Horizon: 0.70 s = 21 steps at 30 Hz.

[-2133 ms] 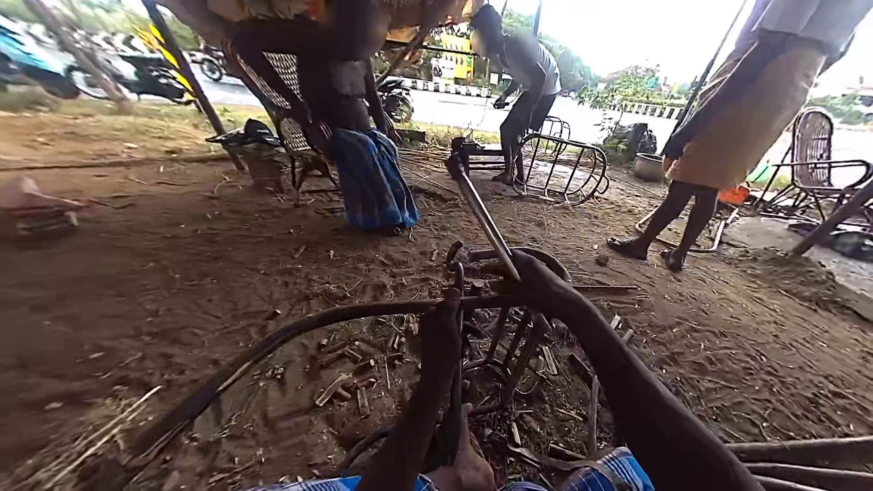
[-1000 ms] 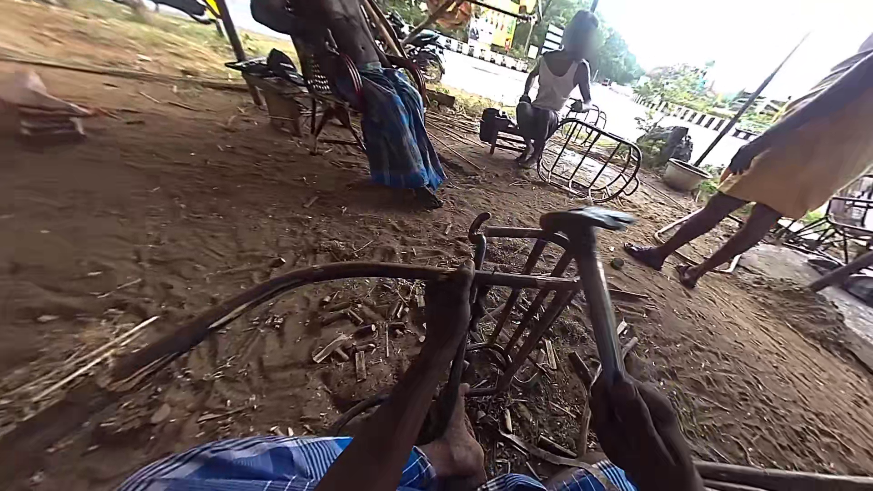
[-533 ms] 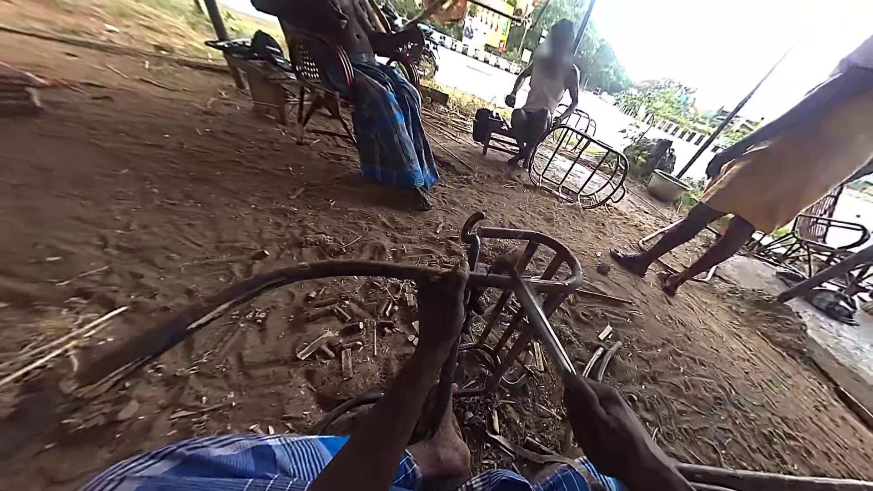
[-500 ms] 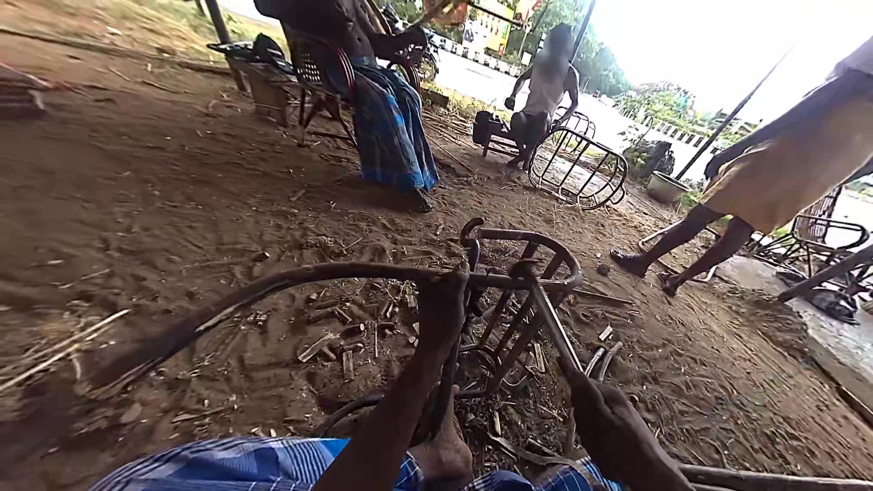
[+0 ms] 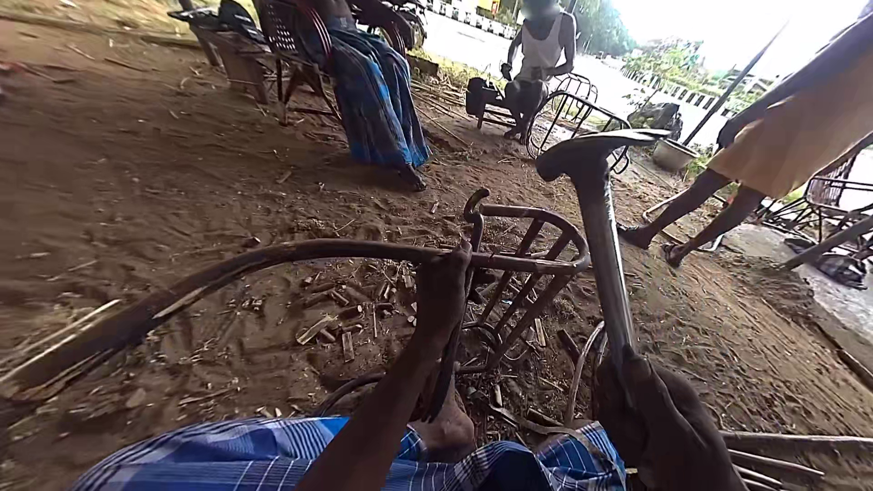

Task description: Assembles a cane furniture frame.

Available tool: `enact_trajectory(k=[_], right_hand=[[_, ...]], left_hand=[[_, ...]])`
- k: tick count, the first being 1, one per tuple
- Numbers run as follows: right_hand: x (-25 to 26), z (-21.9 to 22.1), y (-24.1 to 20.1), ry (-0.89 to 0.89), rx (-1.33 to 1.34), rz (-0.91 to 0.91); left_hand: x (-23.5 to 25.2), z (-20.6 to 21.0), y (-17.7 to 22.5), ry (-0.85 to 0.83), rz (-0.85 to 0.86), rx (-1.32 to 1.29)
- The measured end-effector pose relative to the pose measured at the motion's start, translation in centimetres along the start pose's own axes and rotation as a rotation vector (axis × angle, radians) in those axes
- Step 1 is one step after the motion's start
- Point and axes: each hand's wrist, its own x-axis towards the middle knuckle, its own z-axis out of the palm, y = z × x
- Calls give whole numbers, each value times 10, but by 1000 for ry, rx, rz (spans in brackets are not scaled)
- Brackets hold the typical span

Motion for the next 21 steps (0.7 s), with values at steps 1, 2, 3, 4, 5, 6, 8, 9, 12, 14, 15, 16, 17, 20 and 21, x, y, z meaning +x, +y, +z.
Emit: enact_trajectory(k=[1,2,3,4,5,6,8,9,12,14,15,16,17,20,21], right_hand=[[0,1,4,3,-4,20],[1,1,7,8,-14,29],[1,1,10,16,-34,32],[2,1,15,27,-75,35],[5,0,22,44,-141,49],[8,-1,32,48,-218,74],[19,-6,50,-3,-314,187],[23,-8,54,-33,-326,250],[13,-5,21,19,-144,185],[1,3,-8,74,43,-131],[-1,7,-15,111,80,-297],[0,12,-10,164,81,-415],[2,12,6,200,31,-437],[13,-6,53,92,-303,85],[14,-7,49,72,-285,220]], left_hand=[[1,-1,-3,-5,10,-5],[2,-1,-6,-5,11,-12],[3,-1,-7,-6,9,-18],[4,-1,-7,-4,12,-22],[4,-1,-7,11,7,-17],[5,0,-6,30,-2,-4],[6,1,-4,48,-12,16],[7,1,-4,53,-16,22],[9,1,0,64,-62,15],[11,-2,-1,58,-82,12],[11,-4,-2,53,-91,22],[11,-4,-2,53,-101,32],[11,-4,-1,56,-110,40],[9,-3,3,71,-110,46],[6,-4,4,78,-107,69]])
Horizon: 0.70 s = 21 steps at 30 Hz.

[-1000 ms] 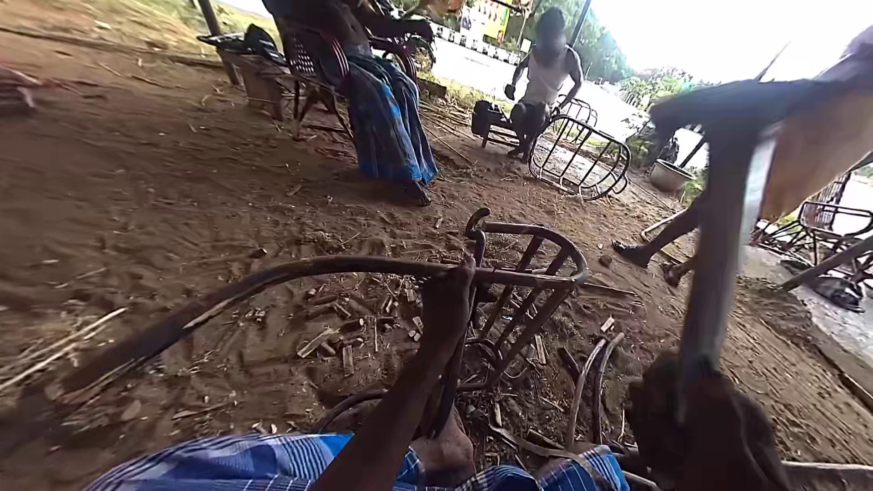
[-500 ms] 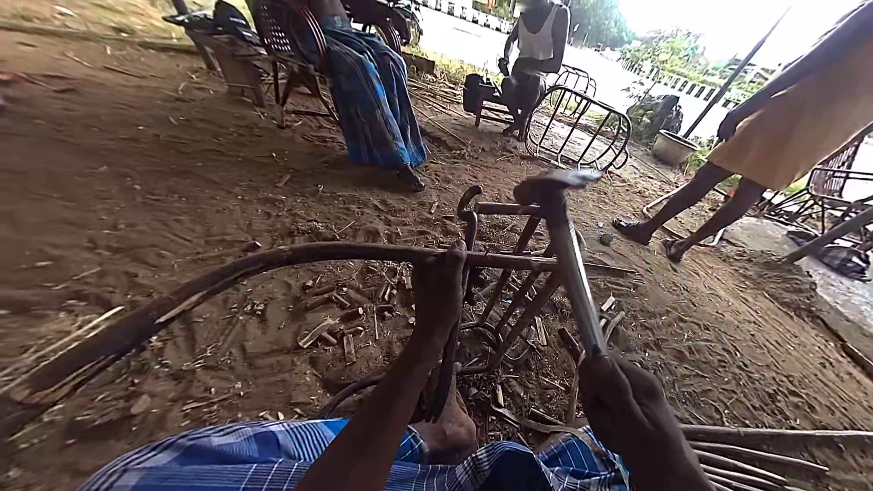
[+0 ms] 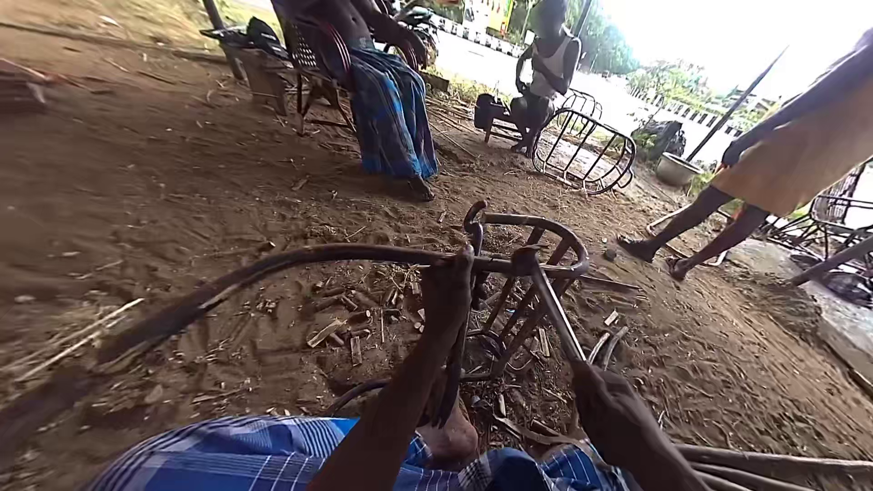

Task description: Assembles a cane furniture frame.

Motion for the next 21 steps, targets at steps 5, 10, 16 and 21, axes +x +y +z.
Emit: enact_trajectory(k=[5,10,16,21], right_hand=[[-19,5,-33,226,304,-496],[9,-5,20,5,-68,22],[65,-14,-40,166,2,-148],[163,-19,-24,185,-255,-168]], left_hand=[[-4,0,-4,-20,0,21],[-3,0,-2,-36,-24,65],[-15,-18,6,-135,-45,199],[-117,-127,14,-182,-126,701]])
